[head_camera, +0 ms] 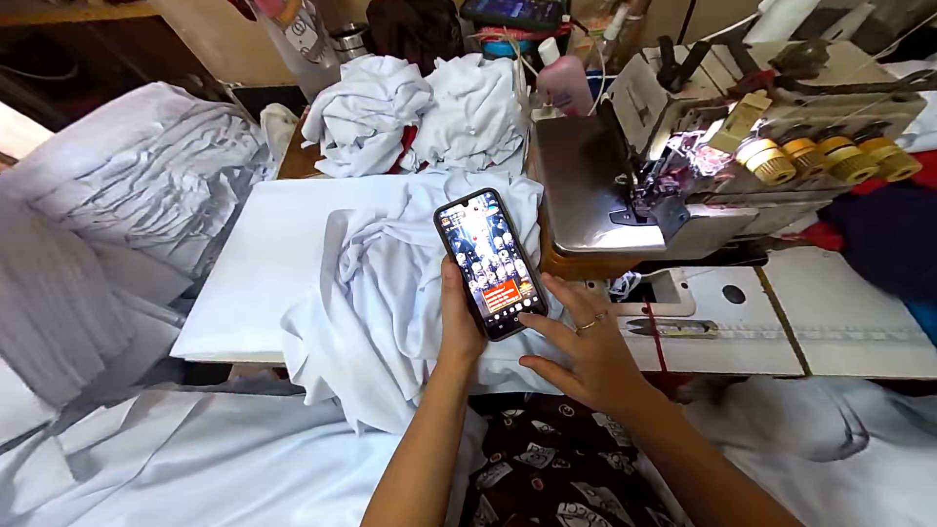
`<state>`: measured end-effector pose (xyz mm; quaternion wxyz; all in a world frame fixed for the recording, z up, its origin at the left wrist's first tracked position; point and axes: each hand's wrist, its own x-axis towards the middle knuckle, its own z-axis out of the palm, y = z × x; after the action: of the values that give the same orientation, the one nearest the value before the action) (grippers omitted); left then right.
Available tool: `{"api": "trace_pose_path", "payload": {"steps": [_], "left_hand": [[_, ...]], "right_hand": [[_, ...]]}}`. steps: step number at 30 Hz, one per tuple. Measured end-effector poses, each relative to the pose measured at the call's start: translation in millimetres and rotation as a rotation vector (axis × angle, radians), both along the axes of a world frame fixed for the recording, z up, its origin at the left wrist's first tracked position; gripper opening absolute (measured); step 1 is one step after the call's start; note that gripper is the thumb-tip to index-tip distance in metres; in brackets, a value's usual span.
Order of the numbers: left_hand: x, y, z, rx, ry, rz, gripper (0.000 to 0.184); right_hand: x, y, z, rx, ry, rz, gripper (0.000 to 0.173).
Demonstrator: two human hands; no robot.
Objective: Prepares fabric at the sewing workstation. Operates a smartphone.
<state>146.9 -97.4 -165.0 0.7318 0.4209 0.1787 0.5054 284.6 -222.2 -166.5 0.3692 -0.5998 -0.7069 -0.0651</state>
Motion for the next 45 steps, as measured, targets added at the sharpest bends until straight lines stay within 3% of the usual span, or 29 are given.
{"api": "trace_pose_path", "payload": {"steps": [5,13,16,21,29,37,45], "left_hand": [[0.8,1.1,-5.7,0.01,0.003,0.022,0.087],[-2.4,1.7,-8.2,0.019,0.005,0.003,0.081],[-3.1,1.8,-8.9,-0.006,-0.018,-0.013,0.076],[-4.7,-0.7,-7.1,0.001,0.036,0.01,0.052],[-6.0,-4.5,1.8,-0.008,0.161,0.05,0.056],[-6.1,-3.3,2.3,-0.023,0.118,0.027,0.059],[-5.9,-3.0,0.6,-0.02,0.096,0.017,0.058]], "right_hand": [[-3.4,7.3,-1.5,-0.022,-0.063,-0.034,0.045],[0.5,6.7,-11.5,0.033,0.054,0.022,0.041],[2.7,6.8,-20.2,0.066,0.121,0.02,0.04],[3.3,6.8,-22.9,0.086,0.191,0.045,0.04],[2.8,5.7,-22.7,0.051,0.209,0.039,0.043],[6.2,7.6,-12.7,0.048,0.266,0.038,0.038],[11.8,23.1,22.7,-0.01,0.027,-0.033,0.037]]}}
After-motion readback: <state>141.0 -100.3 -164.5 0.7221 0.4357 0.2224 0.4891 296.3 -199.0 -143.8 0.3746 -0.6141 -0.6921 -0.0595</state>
